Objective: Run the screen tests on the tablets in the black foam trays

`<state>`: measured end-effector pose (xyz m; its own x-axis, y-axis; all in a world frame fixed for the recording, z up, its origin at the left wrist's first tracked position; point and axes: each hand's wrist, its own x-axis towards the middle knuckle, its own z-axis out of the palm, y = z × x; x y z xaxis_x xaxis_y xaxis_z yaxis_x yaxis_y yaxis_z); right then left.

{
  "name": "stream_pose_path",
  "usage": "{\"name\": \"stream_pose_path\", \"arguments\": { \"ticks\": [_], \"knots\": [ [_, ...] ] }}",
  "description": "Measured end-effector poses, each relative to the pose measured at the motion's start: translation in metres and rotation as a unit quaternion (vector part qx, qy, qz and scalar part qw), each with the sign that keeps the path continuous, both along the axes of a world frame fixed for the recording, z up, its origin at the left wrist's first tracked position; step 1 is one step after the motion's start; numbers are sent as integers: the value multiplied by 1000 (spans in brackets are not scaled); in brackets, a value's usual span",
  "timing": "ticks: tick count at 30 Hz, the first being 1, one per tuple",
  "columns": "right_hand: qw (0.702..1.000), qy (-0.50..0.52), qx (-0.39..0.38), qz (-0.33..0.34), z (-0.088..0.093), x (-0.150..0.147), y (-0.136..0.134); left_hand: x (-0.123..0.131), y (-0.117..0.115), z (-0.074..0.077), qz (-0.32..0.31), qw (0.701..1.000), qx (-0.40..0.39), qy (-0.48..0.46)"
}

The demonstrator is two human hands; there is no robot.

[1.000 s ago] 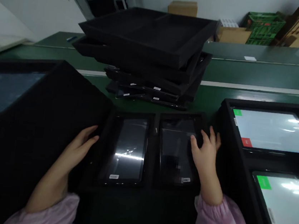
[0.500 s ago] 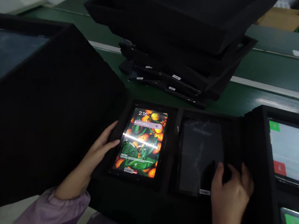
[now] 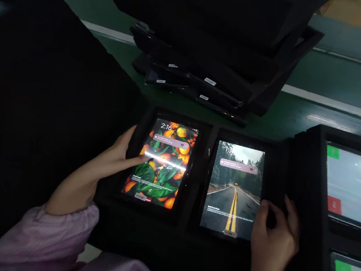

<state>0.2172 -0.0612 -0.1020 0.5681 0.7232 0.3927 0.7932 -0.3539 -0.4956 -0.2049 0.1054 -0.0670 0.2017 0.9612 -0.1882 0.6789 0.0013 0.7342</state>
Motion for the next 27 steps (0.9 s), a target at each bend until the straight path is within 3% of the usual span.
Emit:
{"name": "stream_pose_path", "arguments": {
  "ticks": [2,4,7,9,12,16,18,23,27],
  "knots": [
    [1000,-5,20,17,5,-3,4,6,10,-1,18,999,2,35],
    [996,-19,41,73,13,-8,8,14,18,-3,95,995,17,32],
    [976,-53,40,210,21,-15,12,24,22,-6,216,972,0,-91],
    [965,-67,23,251,20,-16,14,28,22,-5,261,945,-43,-193],
    [975,-63,7,214,16,-14,17,29,20,-2,278,925,-63,-251],
    [993,-17,-4,113,19,-14,12,27,17,3,274,931,-67,-232],
    [997,18,-53,49,26,-18,1,24,11,3,270,937,-72,-211],
    [970,105,-216,-30,43,-36,-32,12,-15,-4,215,946,-70,-232],
    [970,93,-204,-89,51,-49,-37,8,-27,-3,203,951,-78,-220]
  ]
}}
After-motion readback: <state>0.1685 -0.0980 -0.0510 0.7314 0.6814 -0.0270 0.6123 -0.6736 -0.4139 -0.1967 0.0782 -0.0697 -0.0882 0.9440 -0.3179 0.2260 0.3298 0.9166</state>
